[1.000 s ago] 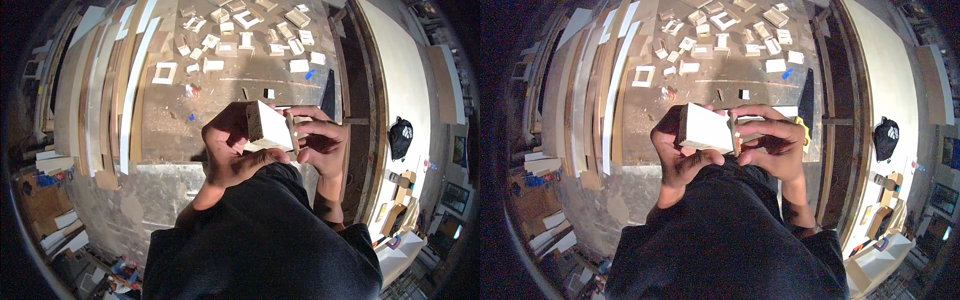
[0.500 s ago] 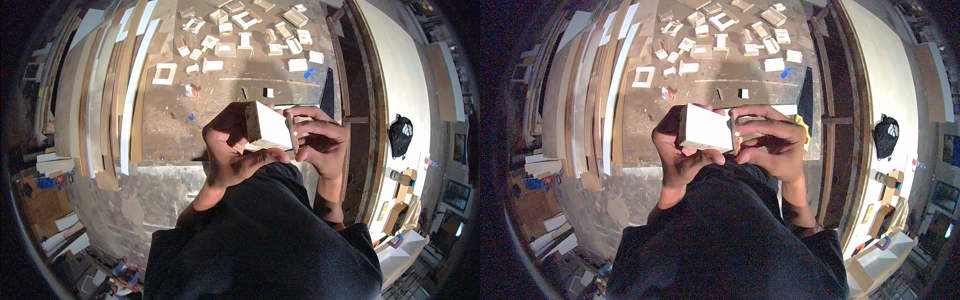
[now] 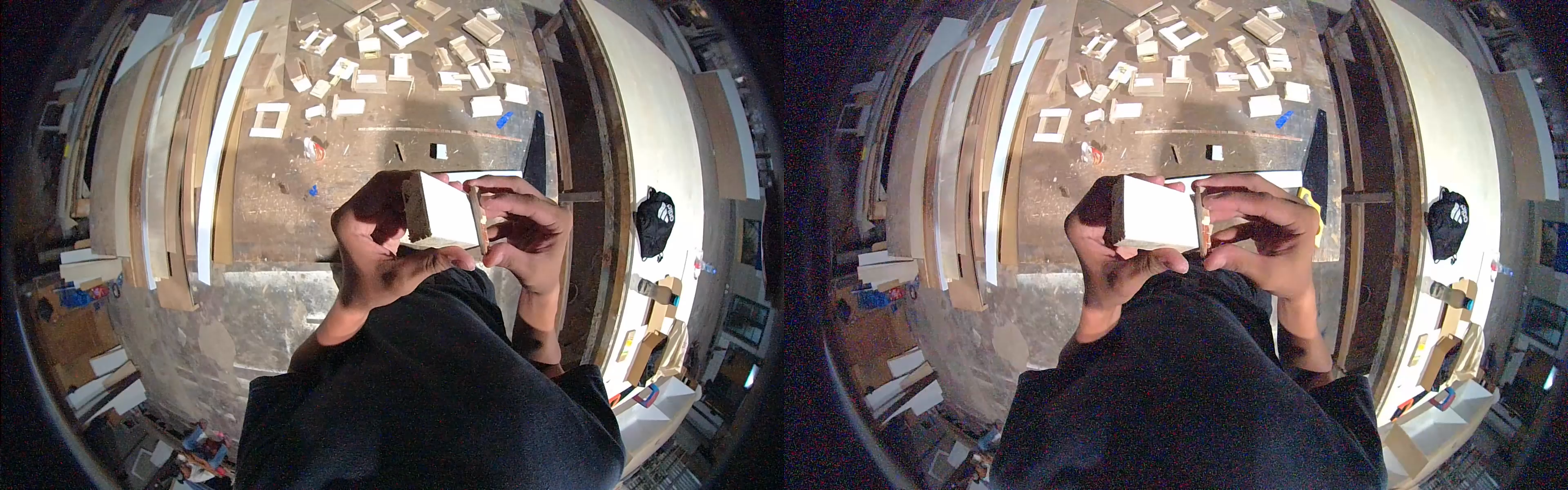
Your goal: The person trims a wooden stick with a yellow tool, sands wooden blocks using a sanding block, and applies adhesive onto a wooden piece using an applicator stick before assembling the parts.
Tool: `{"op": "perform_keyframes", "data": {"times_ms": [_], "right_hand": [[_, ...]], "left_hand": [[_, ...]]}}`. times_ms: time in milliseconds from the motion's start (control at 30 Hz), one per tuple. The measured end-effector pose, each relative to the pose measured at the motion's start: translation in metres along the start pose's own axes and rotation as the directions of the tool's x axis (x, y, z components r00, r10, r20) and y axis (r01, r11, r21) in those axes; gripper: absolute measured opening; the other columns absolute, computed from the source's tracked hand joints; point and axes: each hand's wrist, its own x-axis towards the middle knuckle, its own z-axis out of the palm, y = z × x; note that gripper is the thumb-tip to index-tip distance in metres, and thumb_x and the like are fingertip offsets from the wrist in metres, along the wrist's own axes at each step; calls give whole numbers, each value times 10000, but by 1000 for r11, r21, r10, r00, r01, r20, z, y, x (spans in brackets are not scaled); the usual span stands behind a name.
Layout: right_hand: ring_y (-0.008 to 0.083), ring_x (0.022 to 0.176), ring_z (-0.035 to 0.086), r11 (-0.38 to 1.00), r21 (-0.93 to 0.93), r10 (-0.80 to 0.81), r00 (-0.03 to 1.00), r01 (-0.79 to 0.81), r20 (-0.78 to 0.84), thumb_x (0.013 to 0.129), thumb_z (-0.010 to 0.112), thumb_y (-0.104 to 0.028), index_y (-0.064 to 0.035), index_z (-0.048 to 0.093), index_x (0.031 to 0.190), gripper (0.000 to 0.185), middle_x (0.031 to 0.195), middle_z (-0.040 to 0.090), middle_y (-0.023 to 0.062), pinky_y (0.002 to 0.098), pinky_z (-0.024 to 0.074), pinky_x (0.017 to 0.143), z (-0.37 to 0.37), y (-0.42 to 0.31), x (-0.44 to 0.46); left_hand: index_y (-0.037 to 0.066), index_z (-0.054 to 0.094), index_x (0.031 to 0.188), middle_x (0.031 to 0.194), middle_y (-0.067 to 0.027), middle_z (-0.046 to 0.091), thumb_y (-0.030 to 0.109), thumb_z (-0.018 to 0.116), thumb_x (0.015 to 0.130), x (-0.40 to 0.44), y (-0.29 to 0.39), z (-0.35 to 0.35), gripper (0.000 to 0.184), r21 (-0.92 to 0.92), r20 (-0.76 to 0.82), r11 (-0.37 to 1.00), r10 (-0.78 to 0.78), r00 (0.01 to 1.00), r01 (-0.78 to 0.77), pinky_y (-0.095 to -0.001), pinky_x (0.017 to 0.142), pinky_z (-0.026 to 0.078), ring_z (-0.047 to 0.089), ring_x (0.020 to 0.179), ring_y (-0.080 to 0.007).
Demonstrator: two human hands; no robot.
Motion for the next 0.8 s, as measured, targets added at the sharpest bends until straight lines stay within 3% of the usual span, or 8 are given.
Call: {"op": "perform_keyframes", "data": {"times_ms": [467, 800], "right_hand": [[235, 1030, 662, 998, -38, 51, 999, -51, -15, 634, 903, -102, 35, 704, 1093, 520, 1220, 624, 214, 280, 614, 717, -2, -3, -3], [232, 1023, 665, 996, -50, 77, 997, -78, -29, 643, 883, -45, 20, 710, 1088, 481, 1214, 627, 189, 293, 619, 742, -1, -8, -3]], "left_hand": [[-82, 555, 1182, 1090, -139, 671, 117, 928, 646, 0, 0, 2, 682, 81, -7, 997, -1, 1000, 2, -326, 902, 535, 659, 1017, -183], [-80, 545, 1188, 1094, -147, 668, 141, 911, 683, -2, -11, 3, 662, -29, -26, 997, -67, 997, 67, -322, 890, 530, 654, 1013, -183]]}}
